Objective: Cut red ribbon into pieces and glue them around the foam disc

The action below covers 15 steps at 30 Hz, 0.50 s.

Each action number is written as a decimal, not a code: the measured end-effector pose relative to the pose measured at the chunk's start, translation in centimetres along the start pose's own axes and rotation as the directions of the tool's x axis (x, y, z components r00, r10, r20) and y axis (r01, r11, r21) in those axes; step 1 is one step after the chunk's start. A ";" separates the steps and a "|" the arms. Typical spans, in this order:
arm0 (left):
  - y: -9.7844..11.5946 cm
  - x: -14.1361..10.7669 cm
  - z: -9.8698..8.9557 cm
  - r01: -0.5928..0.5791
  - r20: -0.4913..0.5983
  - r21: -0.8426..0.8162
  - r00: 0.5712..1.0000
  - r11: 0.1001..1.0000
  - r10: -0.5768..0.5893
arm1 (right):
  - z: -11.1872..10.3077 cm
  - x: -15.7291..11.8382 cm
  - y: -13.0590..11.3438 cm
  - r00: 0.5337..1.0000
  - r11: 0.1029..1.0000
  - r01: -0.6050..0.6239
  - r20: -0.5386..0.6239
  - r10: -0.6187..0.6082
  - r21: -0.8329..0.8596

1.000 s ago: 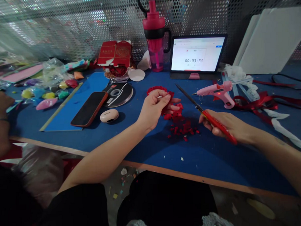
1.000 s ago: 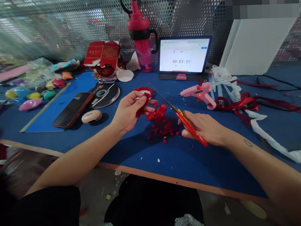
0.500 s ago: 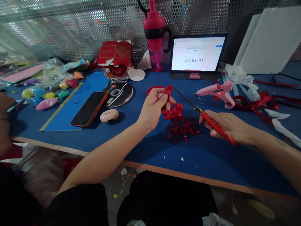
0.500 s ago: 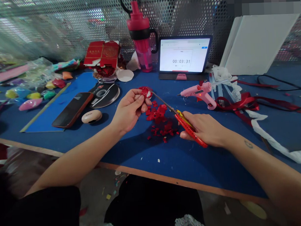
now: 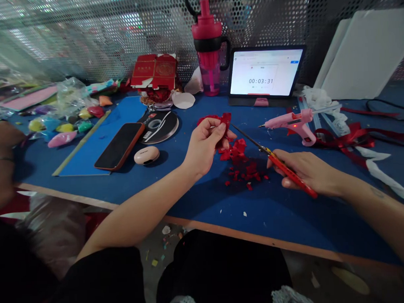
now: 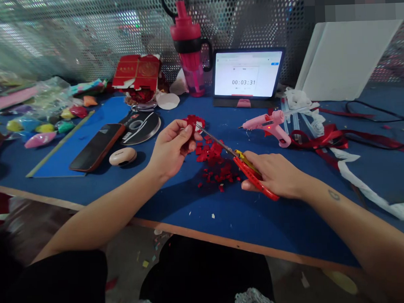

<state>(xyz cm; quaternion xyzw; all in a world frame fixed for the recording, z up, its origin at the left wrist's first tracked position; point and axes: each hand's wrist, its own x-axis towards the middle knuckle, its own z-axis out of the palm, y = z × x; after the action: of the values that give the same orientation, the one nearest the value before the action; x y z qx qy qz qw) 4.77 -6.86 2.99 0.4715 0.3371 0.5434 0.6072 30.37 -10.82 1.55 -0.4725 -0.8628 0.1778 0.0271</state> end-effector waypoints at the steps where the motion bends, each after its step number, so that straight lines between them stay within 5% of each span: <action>1: 0.0 -0.1 0.0 0.012 0.016 0.006 1.000 1.000 -0.012 | 0.0 0.0 0.0 1.000 1.000 0.004 0.014 -0.004 0.022; 15: -0.2 -0.1 0.0 0.036 0.126 0.015 0.991 0.999 -0.038 | -1.4 0.2 -1.3 0.995 0.988 -0.033 0.098 0.018 0.152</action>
<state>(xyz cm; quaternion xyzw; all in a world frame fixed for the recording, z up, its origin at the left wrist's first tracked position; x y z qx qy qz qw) 4.80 -6.96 2.80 0.5026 0.3103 0.4989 0.6342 29.45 -10.88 3.28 -0.4709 -0.8407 0.2668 0.0196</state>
